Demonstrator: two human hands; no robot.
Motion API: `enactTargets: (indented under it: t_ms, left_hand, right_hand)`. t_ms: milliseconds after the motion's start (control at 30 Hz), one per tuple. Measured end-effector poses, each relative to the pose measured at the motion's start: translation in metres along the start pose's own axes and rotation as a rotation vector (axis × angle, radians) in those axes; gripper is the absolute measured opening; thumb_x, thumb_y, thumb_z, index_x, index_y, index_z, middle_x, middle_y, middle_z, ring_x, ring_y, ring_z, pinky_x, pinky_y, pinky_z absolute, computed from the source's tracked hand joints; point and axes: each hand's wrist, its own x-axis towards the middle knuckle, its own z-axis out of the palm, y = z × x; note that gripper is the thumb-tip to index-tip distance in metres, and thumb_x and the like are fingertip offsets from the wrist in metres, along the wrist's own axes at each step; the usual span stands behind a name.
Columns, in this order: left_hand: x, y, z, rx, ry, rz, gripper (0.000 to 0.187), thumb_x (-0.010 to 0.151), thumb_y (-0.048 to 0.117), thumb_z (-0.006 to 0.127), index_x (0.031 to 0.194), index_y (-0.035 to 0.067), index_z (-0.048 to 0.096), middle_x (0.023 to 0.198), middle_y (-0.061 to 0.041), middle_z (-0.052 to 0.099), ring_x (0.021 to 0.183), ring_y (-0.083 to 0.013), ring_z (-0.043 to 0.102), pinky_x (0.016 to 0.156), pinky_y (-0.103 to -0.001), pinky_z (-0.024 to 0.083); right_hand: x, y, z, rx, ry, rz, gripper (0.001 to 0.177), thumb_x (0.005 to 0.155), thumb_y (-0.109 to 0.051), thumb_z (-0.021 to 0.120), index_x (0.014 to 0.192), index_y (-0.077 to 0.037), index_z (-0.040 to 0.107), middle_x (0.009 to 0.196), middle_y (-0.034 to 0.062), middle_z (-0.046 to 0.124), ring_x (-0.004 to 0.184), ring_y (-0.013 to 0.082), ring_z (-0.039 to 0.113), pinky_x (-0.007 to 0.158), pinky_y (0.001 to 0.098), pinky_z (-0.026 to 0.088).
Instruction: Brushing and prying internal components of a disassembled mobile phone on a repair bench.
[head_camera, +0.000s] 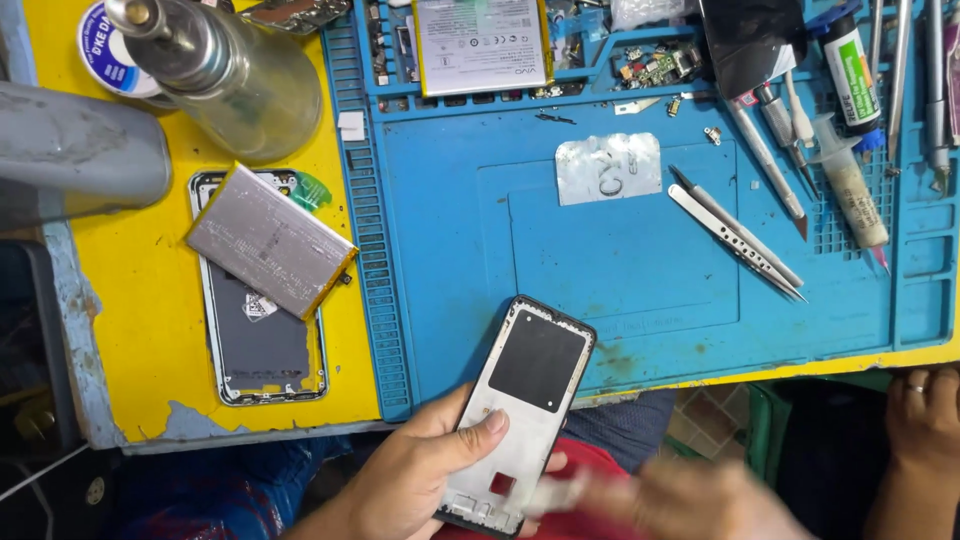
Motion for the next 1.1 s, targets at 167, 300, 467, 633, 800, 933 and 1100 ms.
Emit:
enactTargets:
  t_ms: [167, 300, 467, 633, 800, 933, 1100]
  left_hand:
    - [-0.002, -0.004, 0.001, -0.053, -0.049, 0.021, 0.058, 0.093, 0.011, 0.061, 0.15, 0.002, 0.056, 0.133, -0.035, 0.071, 0.11, -0.0459, 0.073, 0.058, -0.051, 0.066]
    - [-0.007, 0.003, 0.014, 0.035, 0.102, 0.013, 0.052, 0.092, 0.011, 0.06, 0.144, 0.005, 0.065, 0.126, -0.025, 0.076, 0.11, -0.0352, 0.074, 0.074, -0.046, 0.061]
    - [-0.003, -0.004, 0.004, -0.006, 0.051, 0.052, 0.054, 0.093, 0.009, 0.06, 0.147, 0.005, 0.063, 0.116, -0.023, 0.075, 0.09, -0.0338, 0.073, 0.066, -0.046, 0.062]
    - [-0.002, -0.005, 0.008, 0.039, 0.097, 0.069, 0.051, 0.092, 0.008, 0.06, 0.143, 0.003, 0.066, 0.12, -0.019, 0.076, 0.098, -0.031, 0.072, 0.076, -0.044, 0.062]
    - [-0.002, -0.007, 0.005, 0.019, 0.059, 0.05, 0.051, 0.093, 0.009, 0.06, 0.143, 0.004, 0.063, 0.126, -0.024, 0.075, 0.107, -0.036, 0.074, 0.072, -0.044, 0.062]
    - [-0.004, -0.004, 0.005, 0.029, 0.047, 0.025, 0.05, 0.095, 0.011, 0.06, 0.144, 0.005, 0.063, 0.121, -0.029, 0.076, 0.104, -0.0354, 0.076, 0.06, -0.044, 0.065]
    - [-0.004, -0.004, 0.007, 0.051, 0.067, 0.067, 0.05, 0.094, 0.01, 0.06, 0.143, 0.003, 0.065, 0.116, -0.026, 0.078, 0.097, -0.0324, 0.075, 0.068, -0.04, 0.062]
  right_hand:
    - [-0.009, 0.001, 0.0, -0.166, 0.02, 0.009, 0.055, 0.094, -0.025, 0.065, 0.148, -0.015, 0.056, 0.071, -0.0027, 0.048, 0.053, 0.0097, 0.058, 0.049, 0.0264, 0.048]
    - [-0.013, 0.009, -0.005, 0.066, -0.141, 0.08, 0.058, 0.096, -0.027, 0.064, 0.153, -0.021, 0.054, 0.071, -0.0007, 0.048, 0.051, 0.0151, 0.057, 0.05, 0.028, 0.05]
    - [-0.011, 0.002, -0.007, 0.212, -0.283, 0.094, 0.054, 0.101, -0.037, 0.062, 0.153, -0.026, 0.057, 0.08, 0.0009, 0.061, 0.053, 0.0136, 0.07, 0.056, 0.0274, 0.057]
    - [-0.007, -0.004, -0.004, 0.243, -0.279, 0.089, 0.055, 0.1, -0.036, 0.065, 0.153, -0.026, 0.058, 0.077, 0.0023, 0.061, 0.054, 0.0154, 0.067, 0.057, 0.0285, 0.058]
    - [-0.016, 0.011, 0.001, 0.132, -0.18, 0.146, 0.059, 0.095, -0.023, 0.066, 0.152, -0.02, 0.055, 0.068, 0.002, 0.054, 0.054, 0.018, 0.055, 0.052, 0.0351, 0.048]
    - [-0.01, 0.007, -0.012, 0.038, -0.08, 0.24, 0.06, 0.093, -0.022, 0.064, 0.151, -0.023, 0.054, 0.065, 0.0006, 0.056, 0.048, 0.0141, 0.06, 0.049, 0.0279, 0.049]
    - [-0.019, 0.012, 0.0, 0.19, -0.255, 0.129, 0.057, 0.096, -0.025, 0.067, 0.152, -0.024, 0.055, 0.075, 0.002, 0.061, 0.056, 0.0182, 0.064, 0.052, 0.0307, 0.053]
